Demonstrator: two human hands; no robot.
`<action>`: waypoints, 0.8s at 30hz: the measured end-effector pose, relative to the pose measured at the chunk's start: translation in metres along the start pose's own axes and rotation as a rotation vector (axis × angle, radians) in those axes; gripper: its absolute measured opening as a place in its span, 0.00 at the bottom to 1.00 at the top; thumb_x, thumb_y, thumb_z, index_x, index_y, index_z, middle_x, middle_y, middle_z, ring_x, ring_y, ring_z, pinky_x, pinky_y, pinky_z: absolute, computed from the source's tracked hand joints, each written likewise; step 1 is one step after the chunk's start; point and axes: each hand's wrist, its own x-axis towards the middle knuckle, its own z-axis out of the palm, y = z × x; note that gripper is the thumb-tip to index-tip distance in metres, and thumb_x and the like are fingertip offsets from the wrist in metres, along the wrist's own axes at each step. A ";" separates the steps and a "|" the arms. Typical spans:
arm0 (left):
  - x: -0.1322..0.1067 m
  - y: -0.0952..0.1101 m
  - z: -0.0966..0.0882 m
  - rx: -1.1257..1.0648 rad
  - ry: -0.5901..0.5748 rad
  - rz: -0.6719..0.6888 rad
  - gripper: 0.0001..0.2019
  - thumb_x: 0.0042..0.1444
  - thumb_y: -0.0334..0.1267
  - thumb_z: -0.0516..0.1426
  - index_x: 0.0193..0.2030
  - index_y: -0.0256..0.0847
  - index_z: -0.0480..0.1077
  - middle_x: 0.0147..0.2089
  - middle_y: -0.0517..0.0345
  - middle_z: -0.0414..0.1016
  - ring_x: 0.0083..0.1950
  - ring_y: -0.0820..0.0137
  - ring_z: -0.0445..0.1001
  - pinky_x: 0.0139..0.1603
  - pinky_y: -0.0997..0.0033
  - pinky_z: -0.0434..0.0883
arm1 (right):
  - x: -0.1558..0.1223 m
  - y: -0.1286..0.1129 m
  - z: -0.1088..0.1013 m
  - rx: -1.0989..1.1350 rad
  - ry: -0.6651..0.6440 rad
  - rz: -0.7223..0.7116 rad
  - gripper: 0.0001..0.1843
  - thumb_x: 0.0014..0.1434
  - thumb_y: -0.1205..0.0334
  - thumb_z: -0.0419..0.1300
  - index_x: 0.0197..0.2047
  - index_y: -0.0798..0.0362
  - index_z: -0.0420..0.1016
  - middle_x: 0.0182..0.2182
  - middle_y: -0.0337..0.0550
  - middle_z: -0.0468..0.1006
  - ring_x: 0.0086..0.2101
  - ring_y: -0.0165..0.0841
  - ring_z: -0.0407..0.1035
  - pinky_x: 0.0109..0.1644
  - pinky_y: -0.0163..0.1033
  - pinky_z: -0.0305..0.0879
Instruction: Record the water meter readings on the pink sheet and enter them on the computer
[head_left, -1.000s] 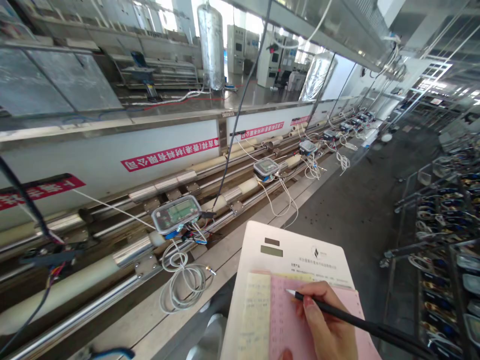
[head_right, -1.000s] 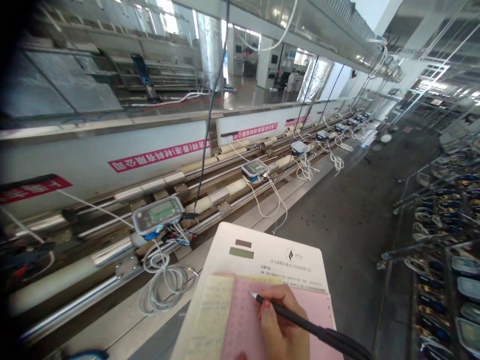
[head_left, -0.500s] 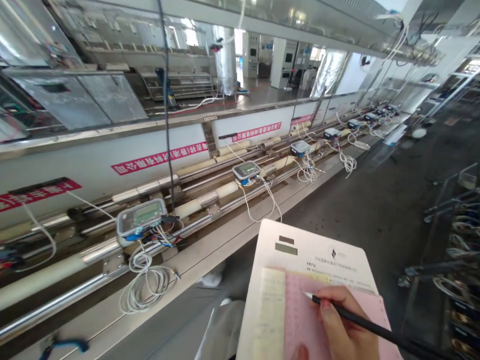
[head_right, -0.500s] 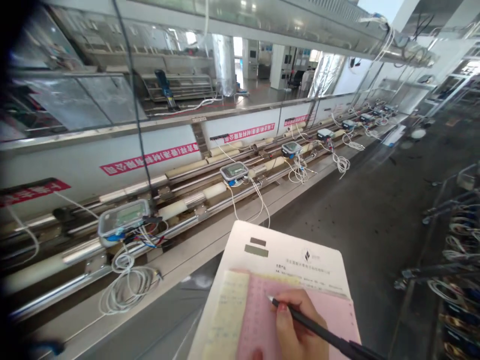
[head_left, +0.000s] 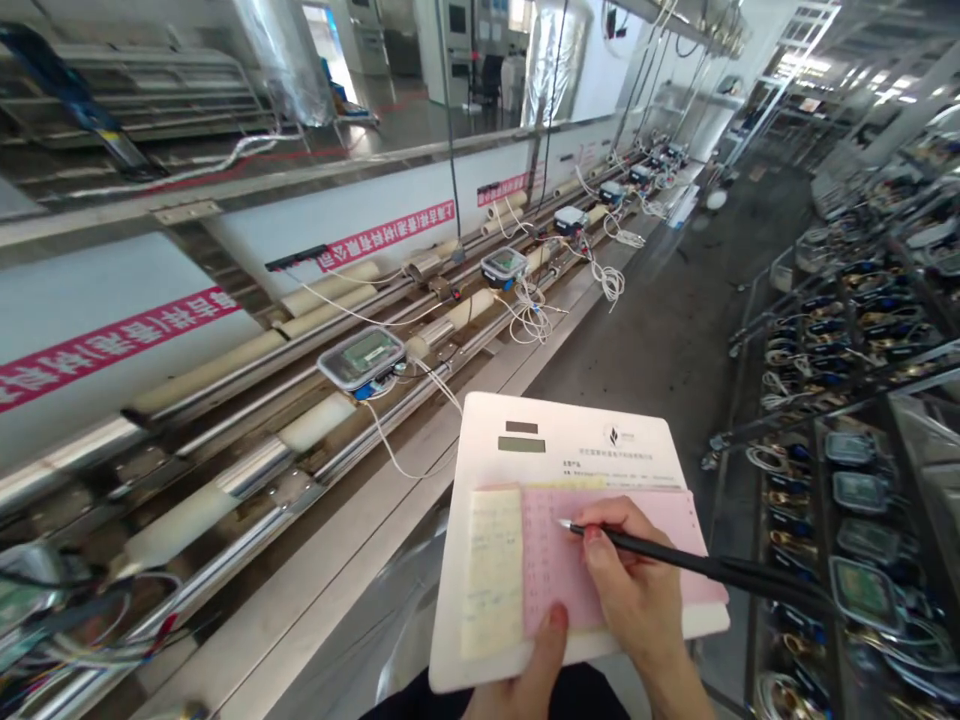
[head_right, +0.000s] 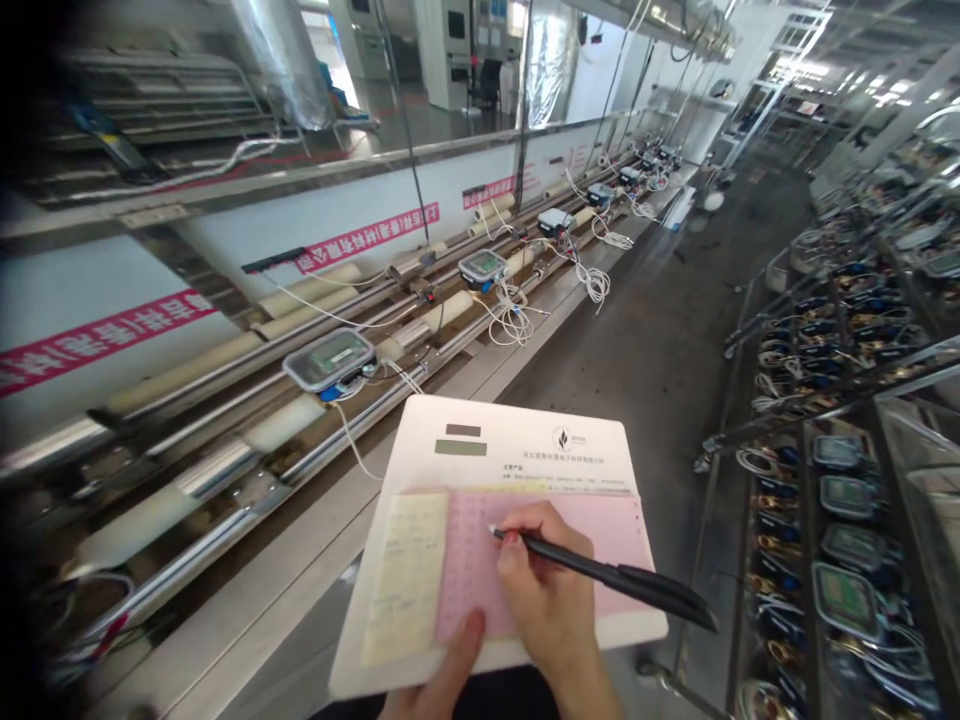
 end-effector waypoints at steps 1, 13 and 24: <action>0.011 -0.001 0.001 0.017 -0.008 0.035 0.12 0.61 0.39 0.51 0.41 0.49 0.76 0.46 0.52 0.76 0.62 0.53 0.59 0.67 0.44 0.45 | 0.009 0.000 0.001 -0.015 0.004 0.002 0.06 0.53 0.68 0.54 0.31 0.51 0.72 0.24 0.35 0.73 0.22 0.26 0.64 0.24 0.29 0.60; 0.096 -0.008 0.020 0.045 -0.046 0.119 0.09 0.59 0.32 0.55 0.42 0.47 0.75 0.49 0.54 0.74 0.64 0.58 0.57 0.68 0.46 0.41 | 0.088 0.015 0.002 -0.155 0.016 0.090 0.07 0.51 0.70 0.52 0.30 0.52 0.70 0.20 0.33 0.68 0.18 0.24 0.58 0.20 0.30 0.51; 0.158 0.060 0.108 -0.251 -0.132 -0.267 0.19 0.59 0.47 0.54 0.54 0.41 0.68 0.51 0.49 0.72 0.65 0.58 0.56 0.68 0.51 0.47 | 0.159 0.057 -0.069 -0.074 -0.050 0.085 0.05 0.51 0.68 0.54 0.29 0.53 0.70 0.21 0.34 0.69 0.20 0.26 0.60 0.21 0.30 0.55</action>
